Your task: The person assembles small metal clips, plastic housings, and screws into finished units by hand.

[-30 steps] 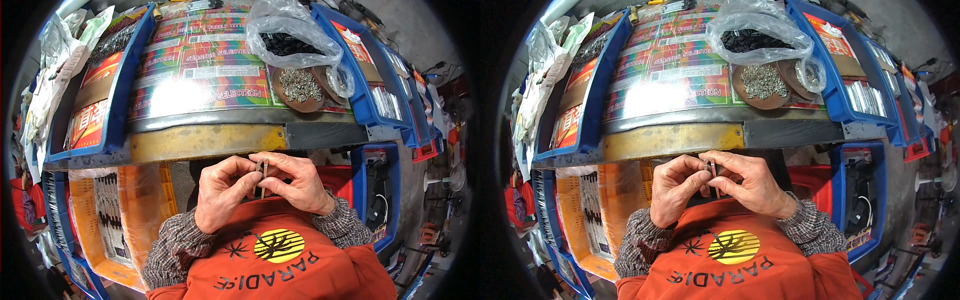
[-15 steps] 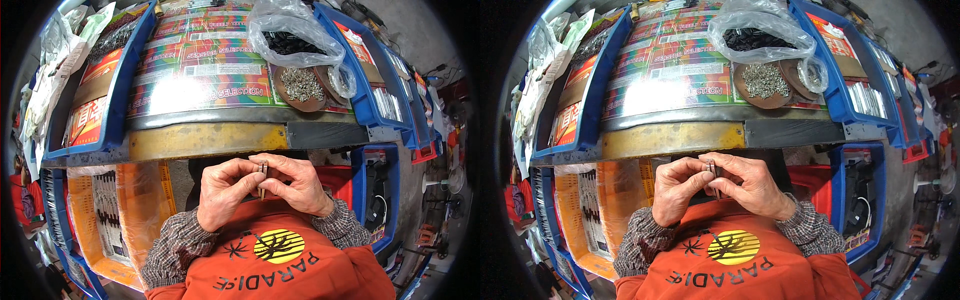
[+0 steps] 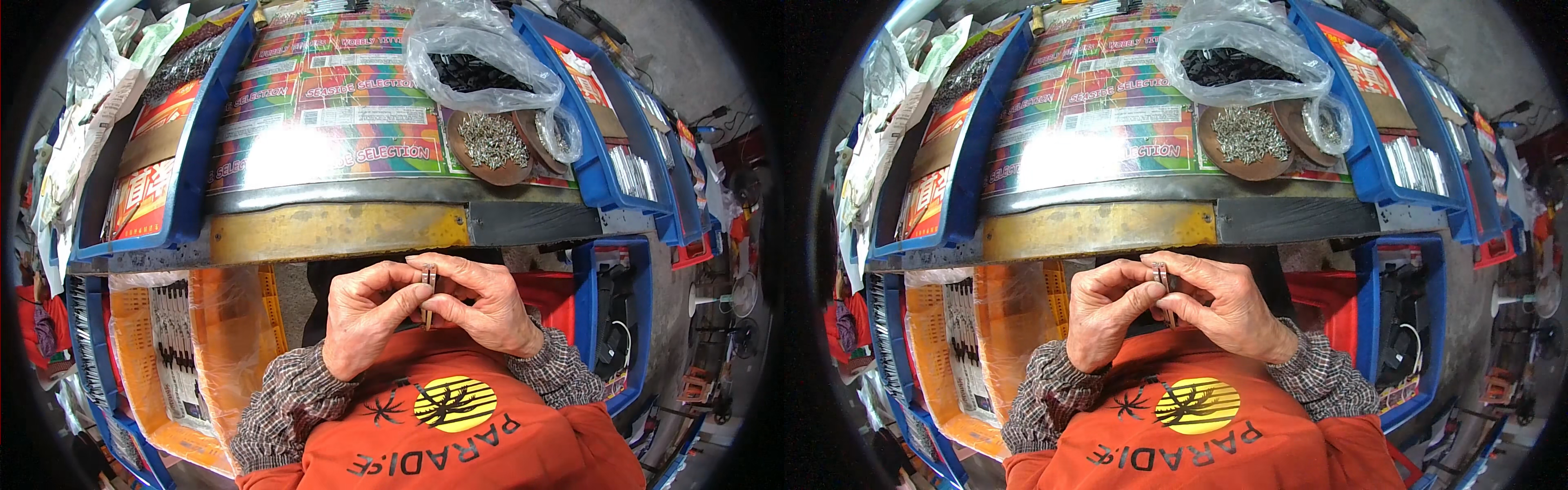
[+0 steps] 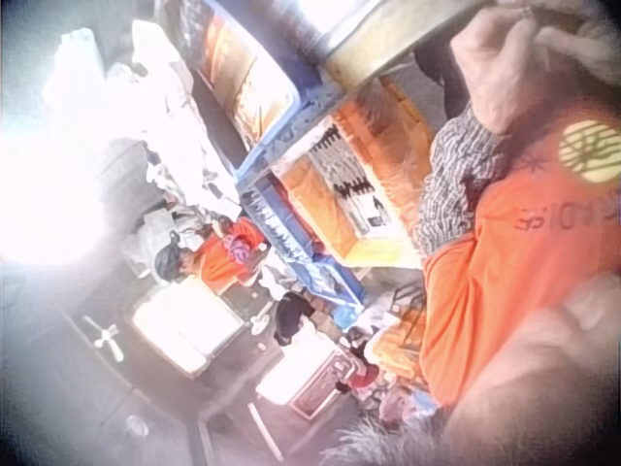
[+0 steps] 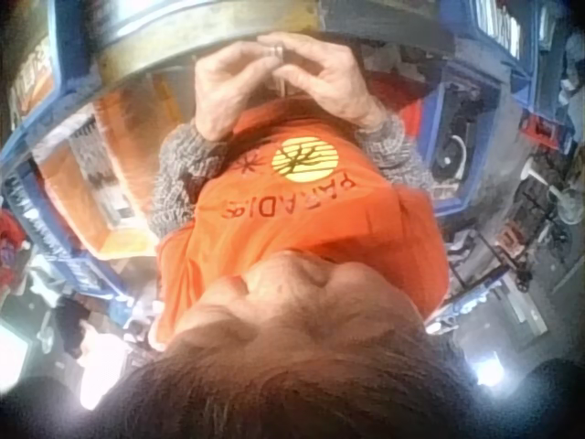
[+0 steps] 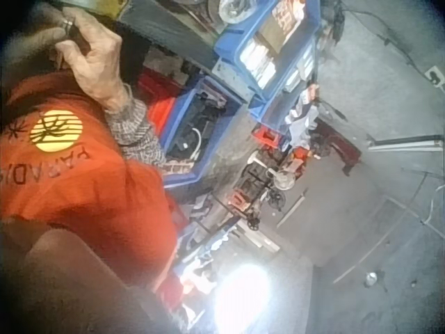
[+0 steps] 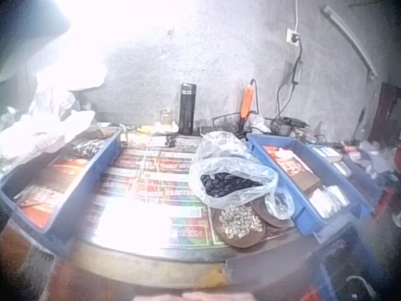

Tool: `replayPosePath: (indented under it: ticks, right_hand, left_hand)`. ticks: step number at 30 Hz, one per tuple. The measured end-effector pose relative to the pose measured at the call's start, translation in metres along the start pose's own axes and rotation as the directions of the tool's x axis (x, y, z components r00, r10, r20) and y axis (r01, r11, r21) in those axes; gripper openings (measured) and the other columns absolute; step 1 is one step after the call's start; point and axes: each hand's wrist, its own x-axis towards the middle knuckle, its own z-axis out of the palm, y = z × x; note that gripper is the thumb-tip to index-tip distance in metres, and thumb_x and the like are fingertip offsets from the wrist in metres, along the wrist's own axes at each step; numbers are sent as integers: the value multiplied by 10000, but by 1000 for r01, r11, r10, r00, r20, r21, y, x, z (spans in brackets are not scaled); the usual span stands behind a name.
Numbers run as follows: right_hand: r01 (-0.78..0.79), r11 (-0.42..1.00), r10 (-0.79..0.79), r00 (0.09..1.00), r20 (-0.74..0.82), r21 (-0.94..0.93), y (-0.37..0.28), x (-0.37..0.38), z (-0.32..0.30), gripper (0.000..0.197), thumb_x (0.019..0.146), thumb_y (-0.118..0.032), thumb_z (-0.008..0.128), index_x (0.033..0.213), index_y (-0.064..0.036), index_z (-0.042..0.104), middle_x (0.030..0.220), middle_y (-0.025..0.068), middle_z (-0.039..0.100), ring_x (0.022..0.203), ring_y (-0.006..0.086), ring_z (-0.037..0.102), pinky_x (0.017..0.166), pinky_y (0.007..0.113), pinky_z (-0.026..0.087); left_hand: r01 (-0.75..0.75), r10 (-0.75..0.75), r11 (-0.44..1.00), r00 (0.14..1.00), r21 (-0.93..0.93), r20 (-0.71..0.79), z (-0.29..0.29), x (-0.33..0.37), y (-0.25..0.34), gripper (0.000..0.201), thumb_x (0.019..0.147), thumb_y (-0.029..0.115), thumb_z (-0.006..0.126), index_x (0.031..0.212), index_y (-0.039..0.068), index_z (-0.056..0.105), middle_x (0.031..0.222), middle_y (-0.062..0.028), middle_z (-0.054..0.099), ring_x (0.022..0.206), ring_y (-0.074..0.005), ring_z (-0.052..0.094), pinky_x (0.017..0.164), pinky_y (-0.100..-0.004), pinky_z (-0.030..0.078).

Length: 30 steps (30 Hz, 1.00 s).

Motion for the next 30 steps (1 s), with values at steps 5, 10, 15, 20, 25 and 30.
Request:
replayPosePath:
  ticks: [5,10,15,20,25,30]
  right_hand:
    - [-20,1000,20,1000,16,-7,-3,2,-1,427,887,4,638,1303,11,543,1057,97,657,725,88,632,620,222,532]
    - [-72,997,71,997,32,36,-3,3,-2,429,891,13,629,1310,9,538,1063,93,653,724,94,633,609,212,530]
    - [43,999,-44,995,95,11,-11,8,-13,393,884,2,638,1271,14,571,959,84,668,711,100,636,620,236,535]
    - [146,986,-121,962,246,-82,-17,17,-34,137,837,-59,695,965,-11,684,841,79,661,738,164,635,655,285,492]
    - [137,990,-123,959,255,-39,-23,18,-34,114,861,-63,682,945,11,662,859,80,664,726,145,647,627,267,508]
    - [107,989,-109,994,15,100,-13,19,-31,92,895,2,634,974,49,633,880,70,630,724,110,649,598,236,535]
  left_hand:
    - [3,-3,1000,1000,1,0,-1,2,0,107,910,-3,621,987,-68,657,853,-79,674,734,-110,639,647,-239,550]
    - [41,-40,999,999,16,-16,0,4,0,73,889,-22,636,954,-48,656,864,-93,666,713,-147,637,637,-273,547]
    - [74,-70,996,994,-41,88,-1,5,4,78,905,-13,619,962,-61,644,831,-81,660,682,-119,612,613,-263,532]
    - [219,-218,975,926,32,310,-8,5,18,61,915,-4,614,924,-63,624,707,-36,602,618,-82,558,557,-242,468]
    - [215,-235,972,900,95,366,-11,8,23,82,908,18,634,951,-51,646,726,-24,624,624,-61,550,556,-230,461]
    - [-143,119,917,989,372,86,3,14,7,178,841,24,699,1005,-26,650,848,-85,706,732,-106,655,680,-251,535]
